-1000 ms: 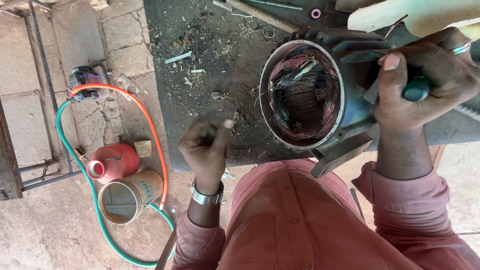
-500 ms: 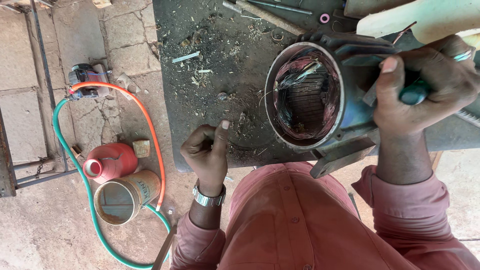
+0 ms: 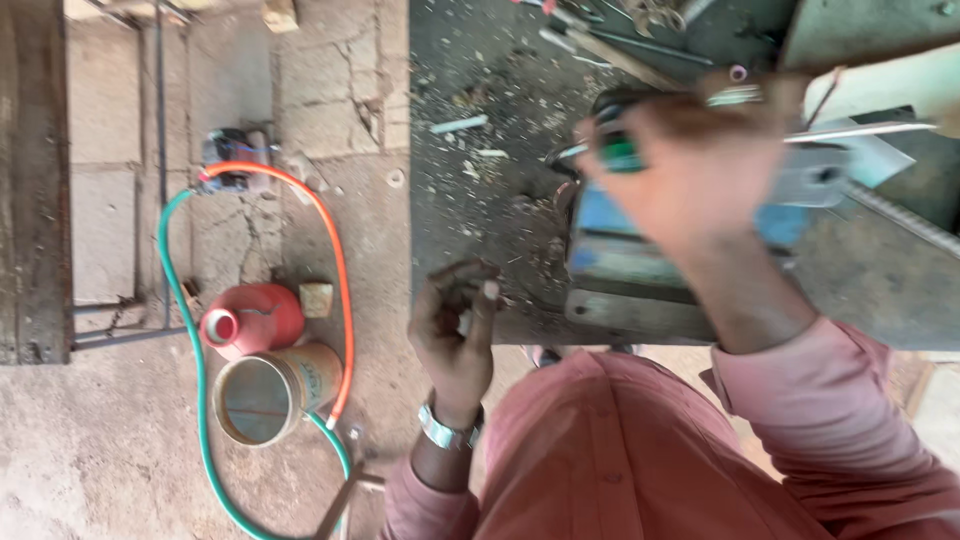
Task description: The person uses a screwdriver to scrape and remove burnt copper windings from the interior of a motor stator. They repeatedly rotate the stator to access different sections and clear debris from the slots.
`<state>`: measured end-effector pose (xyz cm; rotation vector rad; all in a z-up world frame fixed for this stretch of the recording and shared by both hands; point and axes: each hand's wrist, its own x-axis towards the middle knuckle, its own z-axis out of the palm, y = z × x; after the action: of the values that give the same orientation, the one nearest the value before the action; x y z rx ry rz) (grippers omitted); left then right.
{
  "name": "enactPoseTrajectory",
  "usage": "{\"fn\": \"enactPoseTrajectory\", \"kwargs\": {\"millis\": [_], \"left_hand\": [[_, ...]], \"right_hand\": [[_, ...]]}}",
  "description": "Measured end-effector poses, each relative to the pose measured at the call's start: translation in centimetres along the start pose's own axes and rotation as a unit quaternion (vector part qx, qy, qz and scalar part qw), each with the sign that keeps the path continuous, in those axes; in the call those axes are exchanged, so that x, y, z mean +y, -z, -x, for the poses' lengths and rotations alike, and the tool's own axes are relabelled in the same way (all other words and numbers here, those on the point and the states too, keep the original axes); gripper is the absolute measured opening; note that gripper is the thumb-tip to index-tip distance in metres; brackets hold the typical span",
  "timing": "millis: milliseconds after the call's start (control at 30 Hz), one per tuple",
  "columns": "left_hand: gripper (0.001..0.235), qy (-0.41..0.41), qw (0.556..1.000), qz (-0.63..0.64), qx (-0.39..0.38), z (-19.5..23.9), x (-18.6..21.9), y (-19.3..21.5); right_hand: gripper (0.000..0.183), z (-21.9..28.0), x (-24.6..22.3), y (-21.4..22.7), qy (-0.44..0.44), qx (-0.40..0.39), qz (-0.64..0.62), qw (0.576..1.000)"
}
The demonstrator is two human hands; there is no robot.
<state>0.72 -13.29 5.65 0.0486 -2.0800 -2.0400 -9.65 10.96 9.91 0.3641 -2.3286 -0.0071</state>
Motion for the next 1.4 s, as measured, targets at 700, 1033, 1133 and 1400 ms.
{"fn": "enactPoseTrajectory", "kwargs": {"millis": [700, 1033, 1133, 1400], "left_hand": [[0.053, -0.379, 0.888, -0.198, -0.170, 5.2, -7.0, -11.9], [0.036, -0.496, 0.731, -0.450, -0.130, 7.3, -6.7, -16.3], [0.033, -0.505, 0.732, -0.414, -0.195, 5.5, -6.8, -15.1], [0.076, -0.384, 0.656, -0.511, -0.401, -10.7, -3.9, -5.3]], "right_hand": [[0.038, -2.0, -0.3, 3.5, 0.109, -0.172, -0.127, 0.971], [0.036, -5.7, 1.9, 2.0, 0.314, -0.334, -0.216, 0.862], [0.037, -6.6, 2.9, 0.1, 0.281, -0.367, -0.208, 0.862], [0.043, -8.0, 11.9, -8.2, 0.026, -0.281, -0.157, 0.946]]}}
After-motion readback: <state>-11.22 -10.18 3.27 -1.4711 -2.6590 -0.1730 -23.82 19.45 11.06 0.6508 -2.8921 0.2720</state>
